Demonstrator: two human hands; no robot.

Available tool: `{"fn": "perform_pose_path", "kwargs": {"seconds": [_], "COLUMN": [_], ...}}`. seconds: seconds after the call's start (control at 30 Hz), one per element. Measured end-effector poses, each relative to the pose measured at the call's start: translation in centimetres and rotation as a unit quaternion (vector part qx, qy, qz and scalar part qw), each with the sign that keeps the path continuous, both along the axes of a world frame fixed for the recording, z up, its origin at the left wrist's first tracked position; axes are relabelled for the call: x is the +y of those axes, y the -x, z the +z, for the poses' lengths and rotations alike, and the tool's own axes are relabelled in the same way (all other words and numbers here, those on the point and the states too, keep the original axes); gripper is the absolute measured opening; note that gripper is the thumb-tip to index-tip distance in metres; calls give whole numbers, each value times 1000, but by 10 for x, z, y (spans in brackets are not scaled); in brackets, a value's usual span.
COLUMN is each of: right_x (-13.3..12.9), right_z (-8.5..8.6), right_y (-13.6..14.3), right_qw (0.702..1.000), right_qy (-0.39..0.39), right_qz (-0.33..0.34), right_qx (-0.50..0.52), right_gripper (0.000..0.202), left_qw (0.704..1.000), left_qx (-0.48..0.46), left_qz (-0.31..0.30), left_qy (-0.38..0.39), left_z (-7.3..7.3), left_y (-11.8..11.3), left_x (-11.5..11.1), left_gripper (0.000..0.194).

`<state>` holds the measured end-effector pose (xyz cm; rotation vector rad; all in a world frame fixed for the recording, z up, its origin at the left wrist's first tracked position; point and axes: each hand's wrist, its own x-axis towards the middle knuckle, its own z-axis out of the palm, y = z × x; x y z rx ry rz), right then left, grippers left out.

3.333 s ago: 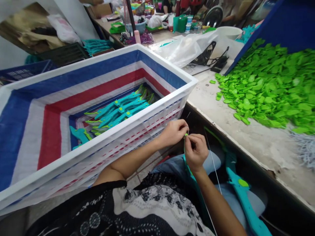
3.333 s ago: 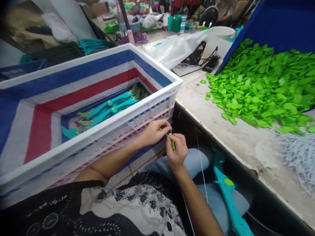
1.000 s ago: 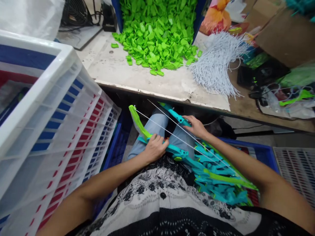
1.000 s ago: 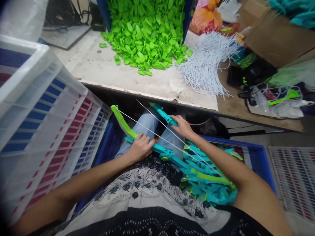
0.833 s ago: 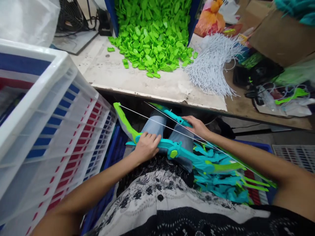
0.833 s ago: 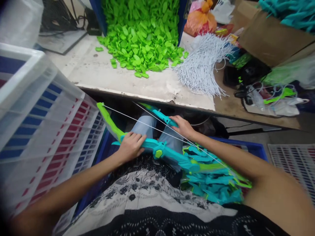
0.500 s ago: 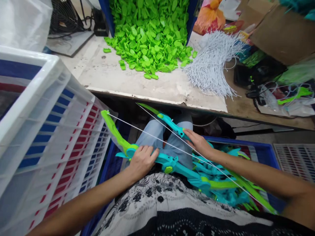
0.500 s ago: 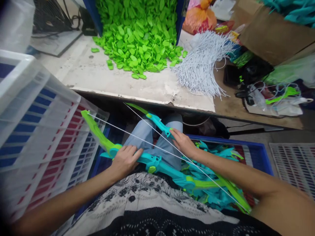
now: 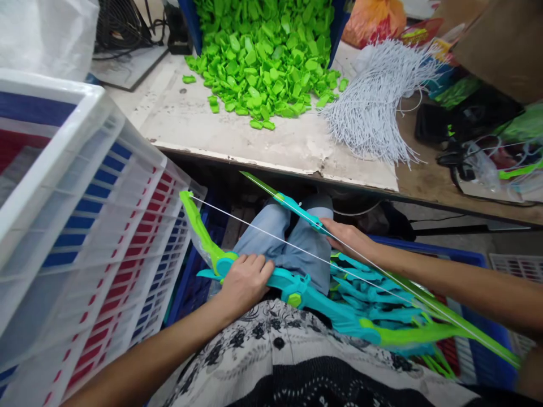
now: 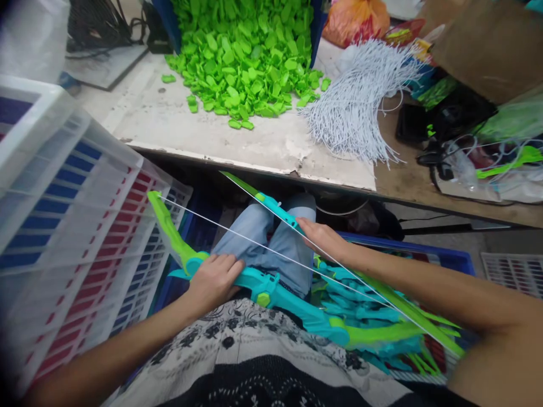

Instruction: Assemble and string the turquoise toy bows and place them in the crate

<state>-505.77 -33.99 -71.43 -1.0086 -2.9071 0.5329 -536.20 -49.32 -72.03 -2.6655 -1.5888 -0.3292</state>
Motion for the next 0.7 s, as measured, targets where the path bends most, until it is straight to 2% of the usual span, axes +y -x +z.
{"fn": "perform_pose_path", "kwargs": {"seconds": [0.13,0.23,0.33,0.4,0.5,0.57,0.7], "right_x": [-8,1,17,25,26,25,42], "right_z": [-1,-6,-13,-16,-22,-29,-45], "right_y": [2,18,47,64,77,82,100], "right_qw": [1000,1000,998,994,984,964,874], "right_qy": [3,10,7,40,154,254,476], "right_qz": [-12,2,59,99,69,36,54], "right_qx": [8,-8,-26,-2,52,75,78], "right_gripper": [51,51,47,45,42,42,45], "left_qw": [1000,1000,999,999,996,994,993], "left_qx": [3,8,10,11,12,9,-12], "left_qz": [7,15,1,-3,22,45,68], "left_qy": [3,16,36,52,81,95,99], "left_z": [3,5,8,8,6,3,-10], "left_y": [-4,-6,-9,-8,1,12,30], "left_x": [-4,-3,-3,-4,-5,0,36], "left_gripper": [15,16,14,14,14,19,48]}}
